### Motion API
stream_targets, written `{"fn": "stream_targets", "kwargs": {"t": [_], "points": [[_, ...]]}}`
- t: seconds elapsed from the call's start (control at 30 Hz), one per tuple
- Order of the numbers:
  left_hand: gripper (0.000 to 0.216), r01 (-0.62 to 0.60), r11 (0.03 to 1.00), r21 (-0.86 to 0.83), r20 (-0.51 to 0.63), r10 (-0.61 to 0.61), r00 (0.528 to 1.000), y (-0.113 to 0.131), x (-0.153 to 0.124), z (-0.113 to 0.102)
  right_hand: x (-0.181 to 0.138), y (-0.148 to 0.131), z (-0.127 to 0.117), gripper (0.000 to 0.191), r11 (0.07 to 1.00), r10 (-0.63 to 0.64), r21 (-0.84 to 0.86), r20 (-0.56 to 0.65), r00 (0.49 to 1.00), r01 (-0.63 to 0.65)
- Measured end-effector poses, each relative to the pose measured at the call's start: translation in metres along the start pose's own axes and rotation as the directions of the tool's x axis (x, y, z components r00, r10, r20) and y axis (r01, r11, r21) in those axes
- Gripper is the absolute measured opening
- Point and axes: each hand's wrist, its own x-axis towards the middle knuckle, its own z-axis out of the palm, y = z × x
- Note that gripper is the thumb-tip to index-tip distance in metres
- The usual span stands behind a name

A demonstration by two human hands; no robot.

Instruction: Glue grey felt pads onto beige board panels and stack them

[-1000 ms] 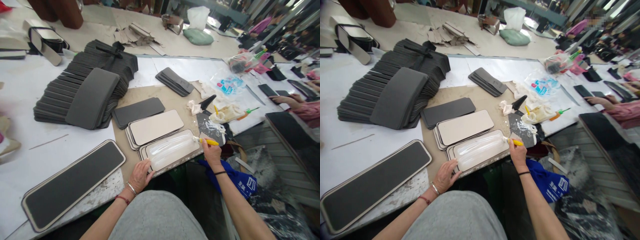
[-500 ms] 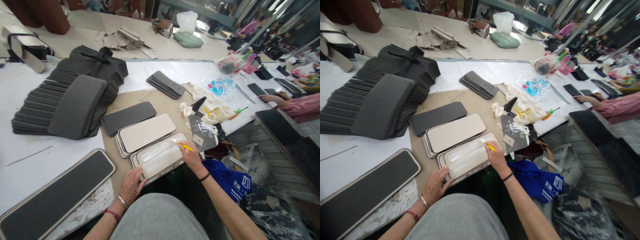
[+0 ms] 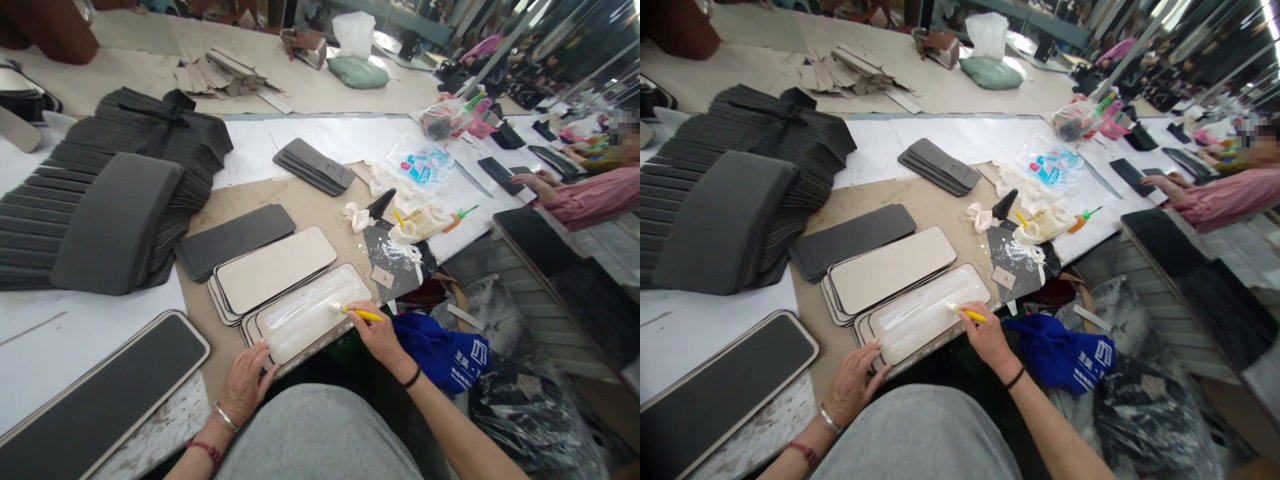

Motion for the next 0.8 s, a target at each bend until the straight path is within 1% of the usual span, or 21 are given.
{"fn": "stream_targets", "kwargs": {"t": [0.07,0.17,0.23,0.3,0.4,0.47,0.53,0.6,0.67,0.73,0.8], "points": [[0.031,-0.004,1.000,0.011,0.002,0.004,1.000,0.000,0.001,0.000,-0.001,0.025,-0.019,0.016,0.993,0.052,-0.096,-0.091,0.994,-0.061],[0.031,-0.005,1.000,0.020,0.000,0.005,1.000,0.000,0.001,-0.001,0.003,0.055,-0.038,0.018,0.975,0.054,-0.205,-0.182,0.982,-0.092],[0.031,-0.002,1.000,0.016,-0.004,0.002,1.000,0.001,0.002,-0.001,0.007,0.063,-0.043,0.019,0.966,0.023,-0.247,-0.201,0.979,-0.073],[0.030,0.009,1.000,0.009,-0.004,-0.009,1.000,0.001,0.002,-0.001,0.008,0.062,-0.041,0.018,0.962,-0.009,-0.270,-0.182,0.983,-0.041],[0.028,0.022,1.000,0.003,0.003,-0.022,1.000,0.001,0.002,-0.001,0.004,0.047,-0.027,0.017,0.961,-0.035,-0.277,-0.124,0.992,0.000],[0.029,0.024,1.000,0.001,0.007,-0.024,1.000,0.002,0.001,-0.001,-0.004,0.027,-0.012,0.015,0.969,-0.047,-0.244,-0.075,0.996,0.027],[0.030,0.029,1.000,-0.003,0.004,-0.029,1.000,0.001,0.001,-0.002,-0.014,0.000,0.007,0.015,0.985,-0.061,-0.163,-0.010,0.998,0.059],[0.030,0.035,0.999,-0.003,0.004,-0.035,0.999,0.001,0.000,-0.002,-0.024,-0.026,0.028,0.015,0.996,-0.080,-0.039,0.070,0.994,0.082],[0.030,0.036,0.999,-0.002,0.003,-0.036,0.999,0.001,0.000,-0.001,-0.032,-0.046,0.047,0.015,0.994,-0.088,0.081,0.132,0.987,0.078],[0.030,0.037,0.999,-0.006,0.005,-0.037,0.999,0.001,0.000,-0.001,-0.034,-0.052,0.057,0.014,0.989,-0.057,0.143,0.145,0.988,0.036],[0.031,0.036,0.999,-0.013,0.007,-0.036,0.999,0.001,-0.001,-0.001,-0.031,-0.044,0.054,0.016,0.992,0.021,0.125,0.104,0.994,-0.034]]}}
